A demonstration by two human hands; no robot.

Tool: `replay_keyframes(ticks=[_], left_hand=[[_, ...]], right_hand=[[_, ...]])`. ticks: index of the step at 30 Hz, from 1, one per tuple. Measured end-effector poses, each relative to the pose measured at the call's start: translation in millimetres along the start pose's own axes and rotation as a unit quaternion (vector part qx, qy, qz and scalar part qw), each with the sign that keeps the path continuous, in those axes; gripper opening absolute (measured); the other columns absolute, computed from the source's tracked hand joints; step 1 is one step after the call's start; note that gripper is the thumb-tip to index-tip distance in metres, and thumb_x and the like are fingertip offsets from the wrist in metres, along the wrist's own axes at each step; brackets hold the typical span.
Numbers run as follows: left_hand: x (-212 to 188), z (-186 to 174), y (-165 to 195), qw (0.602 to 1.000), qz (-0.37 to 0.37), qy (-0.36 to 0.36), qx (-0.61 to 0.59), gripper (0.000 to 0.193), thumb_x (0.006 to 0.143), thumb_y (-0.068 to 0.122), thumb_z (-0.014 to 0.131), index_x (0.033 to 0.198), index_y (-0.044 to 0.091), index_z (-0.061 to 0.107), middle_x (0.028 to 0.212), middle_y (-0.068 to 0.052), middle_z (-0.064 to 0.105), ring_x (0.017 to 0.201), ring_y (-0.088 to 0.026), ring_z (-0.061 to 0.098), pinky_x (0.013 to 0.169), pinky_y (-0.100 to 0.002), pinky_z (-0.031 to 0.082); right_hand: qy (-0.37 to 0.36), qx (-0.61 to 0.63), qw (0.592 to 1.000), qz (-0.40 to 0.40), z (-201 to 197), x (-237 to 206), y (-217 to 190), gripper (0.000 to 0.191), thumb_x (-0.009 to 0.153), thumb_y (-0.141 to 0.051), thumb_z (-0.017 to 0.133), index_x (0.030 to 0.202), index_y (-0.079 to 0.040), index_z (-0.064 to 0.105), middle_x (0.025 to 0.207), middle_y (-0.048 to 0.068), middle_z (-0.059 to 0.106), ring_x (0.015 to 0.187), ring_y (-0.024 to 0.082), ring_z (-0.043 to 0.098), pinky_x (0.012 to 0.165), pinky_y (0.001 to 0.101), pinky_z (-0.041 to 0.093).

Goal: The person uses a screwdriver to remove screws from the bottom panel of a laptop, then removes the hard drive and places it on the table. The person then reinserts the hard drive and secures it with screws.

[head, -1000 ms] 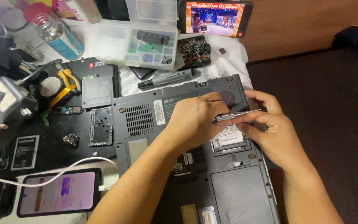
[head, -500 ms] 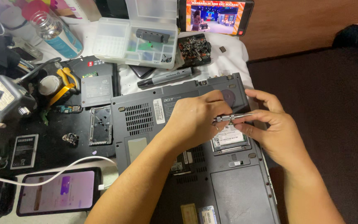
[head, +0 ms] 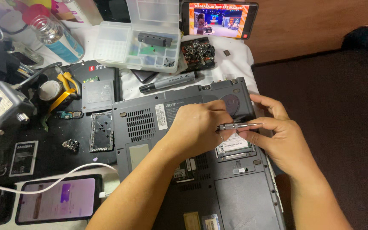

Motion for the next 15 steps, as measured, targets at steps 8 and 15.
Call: replay_keyframes(ticks=[8,15], left_hand=[[0.7,0.7,0.6,1.000,0.007,-0.004,0.015,0.019,0.081,0.031,0.080,0.088,0.013,0.076,0.091,-0.003,0.069,0.073,-0.031,0.069,0.063,-0.042,0.054],[0.6,2.1,-0.5,1.000,-0.006,-0.020,0.021,0.018,0.079,0.031,0.079,0.088,0.015,0.076,0.092,-0.003,0.069,0.073,-0.031,0.069,0.064,-0.042,0.054]], right_hand=[[0.005,0.011,0.998,0.055,1.1,-1.1,2.9,0.018,0.078,-0.008,0.082,0.096,-0.008,0.082,0.157,0.006,0.050,0.125,0.025,0.057,0.101,0.0397,0.050],[0.008,0.004,1.000,0.004,2.6,-0.5,2.7,0.017,0.077,-0.007,0.081,0.094,-0.005,0.079,0.151,0.008,0.051,0.140,0.024,0.049,0.110,0.0384,0.047]])
Point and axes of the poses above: each hand's wrist, its own x-axis towards the middle knuckle, its own z-axis out of the palm, y = z × x, the point moved 2 cm from there along x, towards the middle knuckle
